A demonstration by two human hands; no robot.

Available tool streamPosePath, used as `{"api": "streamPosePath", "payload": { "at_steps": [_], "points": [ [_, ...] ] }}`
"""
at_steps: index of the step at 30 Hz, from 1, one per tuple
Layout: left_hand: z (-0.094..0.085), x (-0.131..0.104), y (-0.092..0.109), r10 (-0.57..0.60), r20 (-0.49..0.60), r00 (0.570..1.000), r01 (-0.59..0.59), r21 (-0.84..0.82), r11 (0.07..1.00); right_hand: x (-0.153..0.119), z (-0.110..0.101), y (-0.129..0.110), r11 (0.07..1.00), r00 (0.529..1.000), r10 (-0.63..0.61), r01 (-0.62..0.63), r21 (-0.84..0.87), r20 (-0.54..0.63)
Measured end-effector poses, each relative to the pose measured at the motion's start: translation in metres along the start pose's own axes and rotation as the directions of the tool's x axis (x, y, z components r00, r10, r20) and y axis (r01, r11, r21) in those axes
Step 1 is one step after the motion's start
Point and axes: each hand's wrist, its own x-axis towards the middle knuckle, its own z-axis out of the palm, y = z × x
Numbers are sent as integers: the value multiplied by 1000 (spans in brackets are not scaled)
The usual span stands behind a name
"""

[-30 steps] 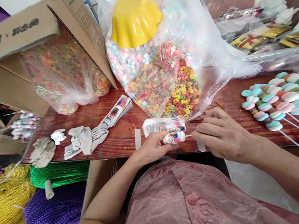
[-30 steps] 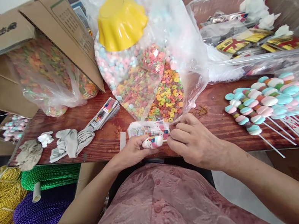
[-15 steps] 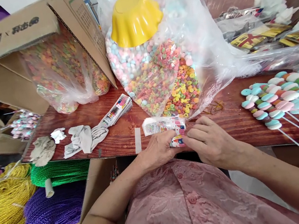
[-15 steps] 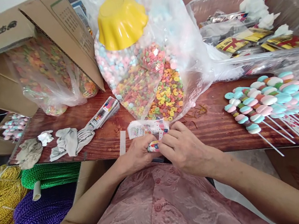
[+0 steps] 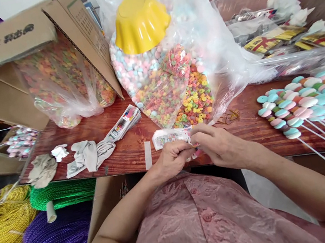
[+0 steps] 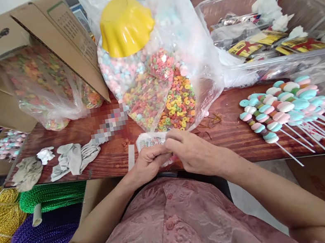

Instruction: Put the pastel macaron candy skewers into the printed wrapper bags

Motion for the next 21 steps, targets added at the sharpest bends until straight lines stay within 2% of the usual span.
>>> {"api": "streamPosePath", "payload": {
  "at_steps": [2,4,5,7,8,9,11,13,15,18,21],
  "points": [
    [7,1,-5,12,-78,997,-14,-26,1000,3,2,-1,998,999,4,-2,66,-31],
    [10,3,-10,1,-186,983,-22,-113,993,3,3,0,991,986,80,-63,121,-144],
    [10,5,-11,-21,-248,969,-25,-179,984,2,4,0,977,958,165,-126,173,-234],
    [10,8,-12,-84,-338,937,-27,-311,950,0,11,0,906,841,374,-240,348,-392],
    [9,10,-12,-101,-365,925,-37,-353,935,-1,16,-1,854,781,463,-266,446,-420],
    [9,11,-10,-97,-384,918,-53,-361,931,-1,23,-4,800,740,530,-273,534,-415],
    [11,12,-7,-37,-404,914,-94,-299,950,2,38,-10,728,733,582,-277,628,-352],
    [16,10,-5,-8,-386,922,-96,-249,964,7,50,-16,710,720,600,-280,646,-348],
    [20,6,-4,-83,-306,948,-16,-310,951,13,55,-20,759,700,581,-283,586,-415],
    [21,1,-6,-209,-139,968,123,-462,878,17,58,-19,857,689,494,-281,432,-530],
    [14,2,-9,-187,-76,980,133,-452,882,17,68,-14,901,690,421,-244,357,-589]
  ]
}}
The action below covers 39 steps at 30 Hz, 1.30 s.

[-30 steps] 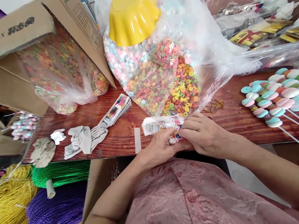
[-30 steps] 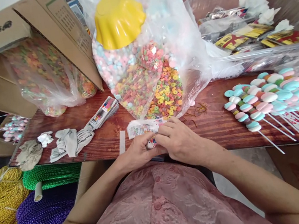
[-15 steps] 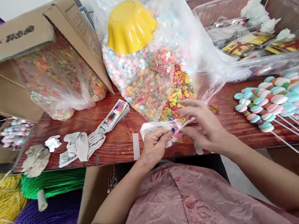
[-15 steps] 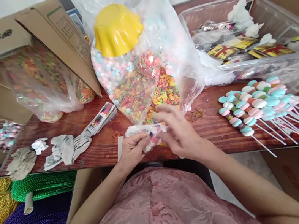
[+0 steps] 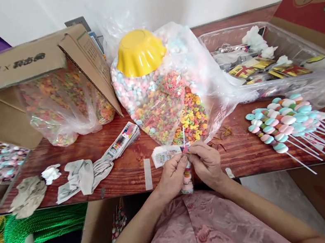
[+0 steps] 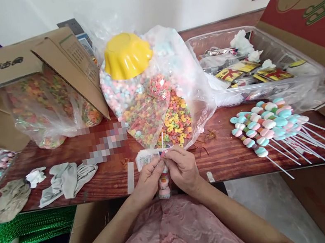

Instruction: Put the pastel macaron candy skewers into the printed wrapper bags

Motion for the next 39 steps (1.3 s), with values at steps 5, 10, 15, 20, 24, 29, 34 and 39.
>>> {"api": "streamPosePath", "payload": {
  "at_steps": [5,10,15,20,24,29,34,39],
  "points": [
    [-11,8,7,-70,75,995,75,-75,994,1,2,14,1000,1000,23,-23,14,-17],
    [-18,5,5,-250,285,925,306,-170,937,7,-40,10,796,843,-421,521,-308,336],
    [-25,4,5,-408,608,680,460,79,884,-8,-66,-1,672,626,-468,710,-209,623],
    [-15,-6,16,-344,509,789,-26,587,809,-35,-60,2,794,750,-273,530,-299,602],
    [-5,-20,9,145,522,840,-541,796,270,-42,-58,3,967,757,170,-6,-254,631],
    [-9,-19,-6,354,404,843,-527,752,397,-24,-83,14,889,823,396,-232,-396,408],
    [-3,-7,-3,84,-36,996,-68,321,945,-17,-90,41,543,907,409,-152,-826,102],
    [-2,-4,2,-255,-104,961,240,-140,961,-24,-91,57,473,893,413,-42,-880,179]
  ]
}}
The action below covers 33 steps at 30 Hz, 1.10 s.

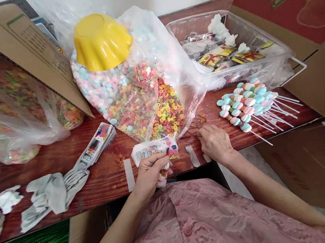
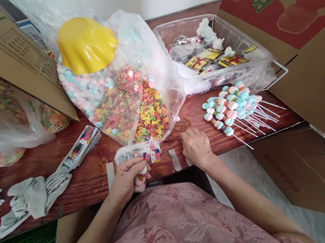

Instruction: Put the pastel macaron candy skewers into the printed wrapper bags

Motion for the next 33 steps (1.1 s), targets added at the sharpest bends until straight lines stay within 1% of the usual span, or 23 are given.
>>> {"api": "streamPosePath", "payload": {
  "at_steps": [2,3,5,6,8,10,11,13,15,17,19,22,24,28,29,31,33],
  "points": [
    [-5,-1,1,-11,8,1000,11,-45,999,-2,-3,11,997,998,-57,56,52,10],
    [-8,-1,0,-7,9,1000,8,-50,999,-4,-6,15,990,996,-94,92,111,12],
    [-9,-1,-1,8,3,1000,-8,-39,999,-8,-19,19,943,989,-149,146,300,-13],
    [-8,-1,-3,10,4,1000,-9,-27,1000,-11,-27,17,897,986,-158,164,410,-48],
    [-2,1,-5,7,24,1000,-7,6,1000,-14,-42,2,777,978,-154,207,595,-140],
    [7,5,-5,24,65,998,-26,44,999,-16,-52,-21,704,955,-202,296,645,-218],
    [11,7,-4,56,85,995,-61,60,996,-16,-54,-34,683,936,-251,353,639,-248],
    [17,9,-3,129,105,986,-138,90,986,-15,-51,-55,677,892,-340,451,582,-296],
    [19,8,-1,154,105,982,-167,123,978,-15,-41,-67,680,872,-374,489,547,-314],
    [17,6,-1,129,97,987,-143,149,978,-15,-32,-70,666,881,-373,473,576,-291],
    [13,5,-3,104,101,989,-119,153,981,-17,-25,-68,647,899,-373,429,630,-229],
    [8,5,-8,137,114,984,-152,135,979,-18,-23,-67,632,918,-369,361,686,-143],
    [7,6,-11,132,107,985,-146,125,981,-17,-24,-66,604,922,-371,331,725,-112],
    [7,5,-11,42,95,995,-54,125,991,-12,-26,-64,538,910,-410,291,791,-56],
    [7,4,-10,47,101,994,-61,134,989,-11,-25,-63,524,906,-420,288,801,-50],
    [6,3,-9,98,107,989,-114,154,981,-10,-24,-62,507,905,-420,292,811,-63],
    [4,4,-8,189,91,978,-203,177,963,-11,-21,-63,518,928,-361,282,808,-92]
  ]
}}
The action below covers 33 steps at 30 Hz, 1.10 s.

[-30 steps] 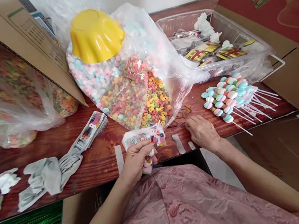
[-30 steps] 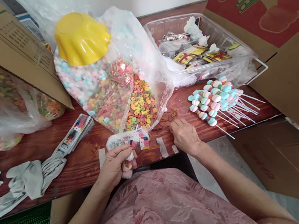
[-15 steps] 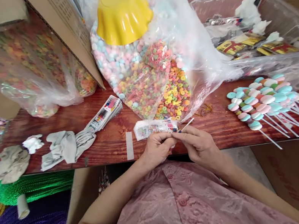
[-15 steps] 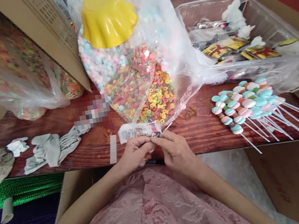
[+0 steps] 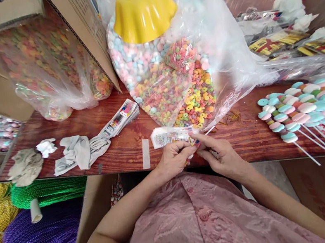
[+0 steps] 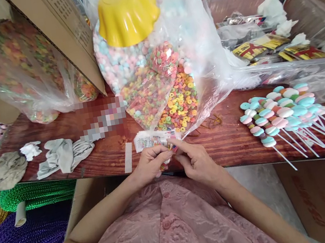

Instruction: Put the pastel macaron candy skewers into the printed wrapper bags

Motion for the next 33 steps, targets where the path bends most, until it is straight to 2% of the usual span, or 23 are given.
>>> {"api": "streamPosePath", "payload": {
  "at_steps": [2,4,6,9,11,13,15,16,17,18,19,20,21,23,25,27,33],
  "points": [
    [-1,2,0,92,-59,994,-89,42,995,-3,4,0,999,990,46,-44,13,-135],
    [-2,4,0,181,-110,977,-172,89,981,-7,9,-2,991,956,125,-105,87,-264],
    [0,6,2,267,-114,957,-253,124,960,-9,15,-3,962,933,222,-163,217,-284],
    [4,8,7,363,-63,930,-348,169,922,-7,20,-2,866,924,344,-242,438,-169],
    [6,9,11,389,-33,920,-375,205,904,-3,17,4,781,925,375,-278,560,-63],
    [6,8,14,383,5,924,-374,220,901,2,10,12,712,937,336,-321,625,98],
    [4,7,17,309,77,948,-318,191,928,6,-1,18,726,938,218,-341,598,271],
    [3,7,18,242,124,962,-260,160,952,8,-7,19,784,933,141,-308,538,330],
    [1,5,20,158,178,971,-182,129,975,10,-14,18,865,930,52,-223,449,363],
    [-1,4,21,62,238,969,-90,107,990,12,-20,15,940,924,-45,-89,328,379],
    [-3,3,22,-35,295,955,7,96,995,13,-27,11,978,908,-151,80,191,391],
    [-5,2,23,-128,342,931,102,92,990,15,-32,5,964,875,-260,258,60,408],
    [-7,2,25,-213,382,899,192,92,977,16,-37,0,907,828,-363,420,-44,427],
    [-10,2,26,-352,446,823,350,91,932,16,-43,-10,755,731,-517,635,-165,446],
    [-12,4,26,-430,516,741,455,85,886,15,-45,-17,657,672,-610,725,-205,420],
    [-12,7,27,-449,581,679,496,88,864,13,-44,-20,630,653,-654,750,-203,382],
    [-7,7,34,-442,663,604,474,147,868,14,-38,-24,641,630,-683,760,-111,371]
  ]
}}
